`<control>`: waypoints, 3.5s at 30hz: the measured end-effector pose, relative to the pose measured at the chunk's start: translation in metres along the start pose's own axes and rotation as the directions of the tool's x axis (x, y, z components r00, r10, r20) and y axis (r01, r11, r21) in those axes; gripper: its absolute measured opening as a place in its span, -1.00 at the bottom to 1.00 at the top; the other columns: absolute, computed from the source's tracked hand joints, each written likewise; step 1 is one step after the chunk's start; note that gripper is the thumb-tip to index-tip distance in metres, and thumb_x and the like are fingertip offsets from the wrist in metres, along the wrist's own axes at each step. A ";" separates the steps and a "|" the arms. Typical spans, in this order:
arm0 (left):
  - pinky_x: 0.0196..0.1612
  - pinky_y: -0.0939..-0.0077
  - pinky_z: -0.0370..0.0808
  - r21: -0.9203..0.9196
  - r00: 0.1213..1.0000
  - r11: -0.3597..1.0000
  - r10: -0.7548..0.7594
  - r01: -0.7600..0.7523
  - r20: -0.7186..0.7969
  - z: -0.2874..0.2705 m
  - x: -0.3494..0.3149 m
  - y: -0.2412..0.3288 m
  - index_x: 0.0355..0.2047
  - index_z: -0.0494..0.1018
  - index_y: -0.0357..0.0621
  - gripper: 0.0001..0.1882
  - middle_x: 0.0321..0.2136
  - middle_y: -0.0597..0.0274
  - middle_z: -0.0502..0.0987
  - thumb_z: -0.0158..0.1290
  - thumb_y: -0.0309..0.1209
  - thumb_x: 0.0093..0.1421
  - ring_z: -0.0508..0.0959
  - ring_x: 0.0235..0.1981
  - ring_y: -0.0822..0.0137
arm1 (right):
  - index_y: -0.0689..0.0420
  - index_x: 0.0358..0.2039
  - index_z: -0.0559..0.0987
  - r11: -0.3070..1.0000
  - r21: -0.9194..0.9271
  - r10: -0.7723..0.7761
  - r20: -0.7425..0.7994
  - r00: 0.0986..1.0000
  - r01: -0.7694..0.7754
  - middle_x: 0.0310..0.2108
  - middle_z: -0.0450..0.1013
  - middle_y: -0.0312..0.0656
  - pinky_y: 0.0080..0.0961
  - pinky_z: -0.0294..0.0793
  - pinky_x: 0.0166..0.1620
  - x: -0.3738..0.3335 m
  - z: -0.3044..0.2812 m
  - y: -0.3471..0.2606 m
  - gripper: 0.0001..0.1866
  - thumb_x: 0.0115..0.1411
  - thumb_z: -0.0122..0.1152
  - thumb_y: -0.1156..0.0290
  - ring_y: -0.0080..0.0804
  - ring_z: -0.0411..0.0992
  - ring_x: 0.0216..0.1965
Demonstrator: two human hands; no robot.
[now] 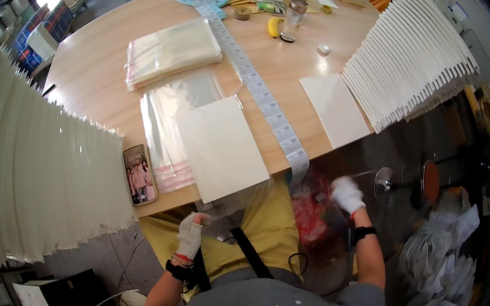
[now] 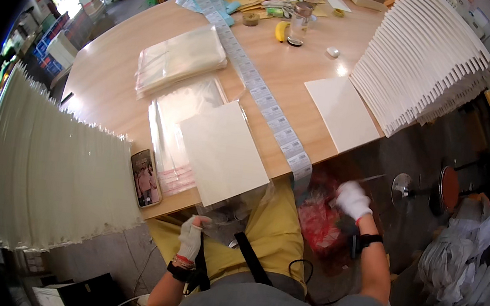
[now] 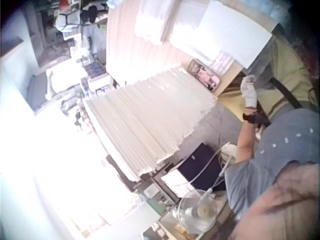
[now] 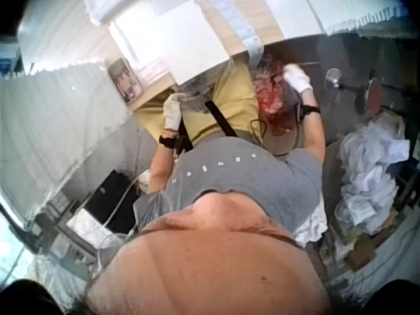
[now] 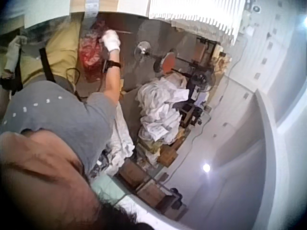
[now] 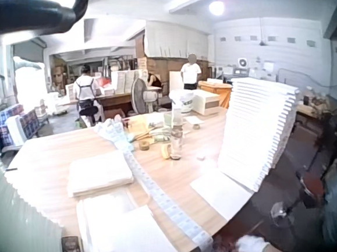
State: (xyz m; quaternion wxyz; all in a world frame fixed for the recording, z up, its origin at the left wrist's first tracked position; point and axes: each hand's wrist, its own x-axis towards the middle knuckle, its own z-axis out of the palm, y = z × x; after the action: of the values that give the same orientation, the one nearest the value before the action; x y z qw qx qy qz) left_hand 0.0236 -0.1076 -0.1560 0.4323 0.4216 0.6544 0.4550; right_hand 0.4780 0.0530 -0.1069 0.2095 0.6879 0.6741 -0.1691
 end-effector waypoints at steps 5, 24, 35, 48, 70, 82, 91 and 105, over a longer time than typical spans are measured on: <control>-0.20 0.20 0.44 0.878 0.722 0.315 0.690 -0.361 0.049 -0.009 0.016 0.022 -0.26 0.50 -0.14 -0.78 -0.13 0.04 0.46 0.13 -0.55 0.03 0.45 -0.23 0.04 | 0.11 -0.04 0.45 0.737 0.079 -0.551 -0.504 0.665 0.671 -0.21 0.42 -0.07 -0.29 0.47 -0.19 0.005 0.033 -0.079 -0.62 0.09 0.11 0.39 -0.08 0.44 -0.26; -0.38 0.60 0.33 0.143 0.979 0.970 -0.186 0.196 -0.079 0.011 0.024 0.006 -0.43 0.44 -0.24 -0.70 -0.49 0.35 0.50 0.08 -0.21 0.22 0.42 -0.43 0.50 | 0.13 -0.40 0.41 0.686 0.319 -0.378 -0.612 0.695 0.654 -0.55 0.46 -0.03 -0.16 0.42 -0.46 0.005 0.017 -0.172 -0.78 0.18 0.04 0.23 -0.01 0.45 -0.52; -0.25 0.38 0.40 0.515 0.891 0.831 0.380 -0.209 -0.251 0.012 0.009 0.033 -0.27 0.47 -0.27 -0.82 -0.41 0.14 0.49 0.10 -0.42 0.15 0.48 -0.34 0.21 | 0.18 -0.25 0.38 0.648 0.623 0.357 -0.757 0.548 0.438 -0.45 0.50 -0.12 -0.29 0.43 -0.29 0.005 0.021 -0.120 -0.77 0.15 0.14 0.34 -0.18 0.49 -0.39; -0.68 0.63 0.11 -0.356 0.645 0.619 -0.335 0.700 0.687 0.173 0.106 0.115 -0.54 0.33 -0.05 -0.74 -0.69 0.44 0.25 0.05 -0.25 0.24 0.16 -0.74 0.55 | 0.27 -0.36 0.56 0.486 0.609 -0.315 -0.547 0.776 0.627 -0.46 0.48 -0.01 -0.38 0.45 -0.36 -0.014 -0.045 -0.089 -0.88 0.06 0.13 0.54 -0.21 0.48 -0.46; -0.30 0.53 0.41 0.106 0.967 0.993 0.076 -0.051 -0.245 0.004 -0.002 0.025 -0.13 0.38 -0.25 -0.76 -0.43 0.32 0.38 0.04 -0.46 0.20 0.43 -0.32 0.44 | 0.13 -0.31 0.56 0.464 0.715 -0.360 -0.388 0.849 0.523 -0.53 0.51 -0.12 -0.35 0.42 -0.37 0.123 -0.100 -0.279 -0.81 0.17 0.04 0.33 -0.20 0.47 -0.46; 0.01 0.41 0.44 -0.648 0.945 0.689 -0.271 0.324 0.184 0.028 0.005 0.061 0.08 0.25 -0.30 -0.59 -0.07 0.12 0.46 -0.04 -0.58 0.21 0.47 -0.03 0.28 | 0.16 -0.22 0.41 0.855 0.327 -0.205 -0.500 0.841 0.403 -0.29 0.48 0.08 -0.04 0.43 -0.20 0.085 -0.113 -0.258 -0.69 0.14 0.05 0.20 0.12 0.45 -0.24; 0.00 0.55 0.37 0.055 0.970 0.998 -0.003 -0.011 0.244 -0.055 -0.006 0.203 0.07 0.24 -0.33 -0.57 -0.11 0.16 0.43 0.02 -0.51 0.20 0.43 -0.04 0.38 | 0.22 0.10 0.36 0.255 0.811 -0.527 -0.339 0.779 0.526 -0.29 0.49 -0.24 -0.61 0.38 -0.34 -0.064 -0.100 -0.196 -0.53 0.17 0.14 0.47 -0.56 0.43 -0.38; -0.13 0.64 0.43 0.189 0.632 0.844 0.507 -0.501 -0.586 -0.355 -0.114 0.419 0.00 0.35 -0.44 -0.58 -0.21 0.13 0.50 -0.10 -0.39 0.19 0.49 -0.23 0.40 | 0.31 -0.02 0.48 -0.578 0.577 -0.684 -0.728 0.044 0.577 -0.56 0.37 -0.37 -0.72 0.36 -0.48 -0.259 -0.358 -0.460 -0.61 0.26 0.07 0.28 -0.71 0.32 -0.60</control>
State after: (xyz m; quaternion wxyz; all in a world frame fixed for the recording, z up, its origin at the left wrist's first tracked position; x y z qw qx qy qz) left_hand -0.2157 -0.2012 0.3423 0.0488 0.4170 0.6162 0.6664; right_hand -0.0074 0.0176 0.3047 -0.3735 -0.0414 0.6779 -0.6318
